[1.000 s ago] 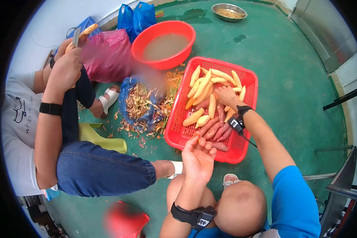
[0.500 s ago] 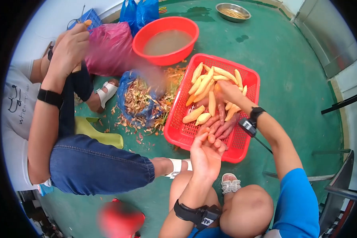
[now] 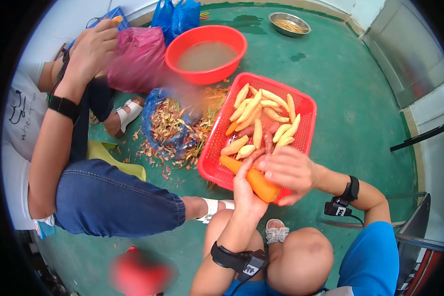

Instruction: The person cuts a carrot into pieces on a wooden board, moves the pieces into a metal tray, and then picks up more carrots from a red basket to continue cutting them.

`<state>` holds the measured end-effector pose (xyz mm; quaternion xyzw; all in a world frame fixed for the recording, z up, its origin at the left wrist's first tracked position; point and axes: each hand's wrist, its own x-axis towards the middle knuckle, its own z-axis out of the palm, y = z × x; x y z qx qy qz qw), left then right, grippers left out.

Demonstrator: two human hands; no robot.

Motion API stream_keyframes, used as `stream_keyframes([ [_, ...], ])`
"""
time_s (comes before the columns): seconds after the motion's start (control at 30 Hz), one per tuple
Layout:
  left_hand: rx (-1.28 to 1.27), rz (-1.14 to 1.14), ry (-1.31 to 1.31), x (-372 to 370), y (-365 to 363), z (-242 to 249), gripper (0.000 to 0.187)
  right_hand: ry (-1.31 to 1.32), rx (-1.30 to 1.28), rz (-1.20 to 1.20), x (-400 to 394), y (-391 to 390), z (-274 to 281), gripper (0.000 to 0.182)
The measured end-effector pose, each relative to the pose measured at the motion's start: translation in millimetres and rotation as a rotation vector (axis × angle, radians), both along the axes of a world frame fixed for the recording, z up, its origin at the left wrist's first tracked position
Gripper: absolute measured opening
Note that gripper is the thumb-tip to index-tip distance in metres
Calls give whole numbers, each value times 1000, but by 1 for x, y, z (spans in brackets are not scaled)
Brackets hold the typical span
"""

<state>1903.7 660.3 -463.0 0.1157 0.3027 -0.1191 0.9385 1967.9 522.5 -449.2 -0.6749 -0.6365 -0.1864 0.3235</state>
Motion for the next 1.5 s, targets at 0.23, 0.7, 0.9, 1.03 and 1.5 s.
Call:
stream_keyframes([
  [0.23, -131, -51, -26, -2, 17, -4, 36, 596, -312, -698, 93, 34, -122, 13],
  [0.7, 17, 166, 151, -20, 46, 13, 16, -446, -828, -578, 125, 105, -246, 13],
  [0.9, -9, 124, 106, -21, 39, 15, 17, -399, -960, -582, 120, 113, -244, 19],
  [1.03, -3, 113, 77, -21, 37, 15, 16, -310, -864, -556, 125, 103, -251, 15],
  [1.5, 84, 62, 57, -11, 21, 35, 50, 336, 18, -804, 151, 23, -186, 21],
])
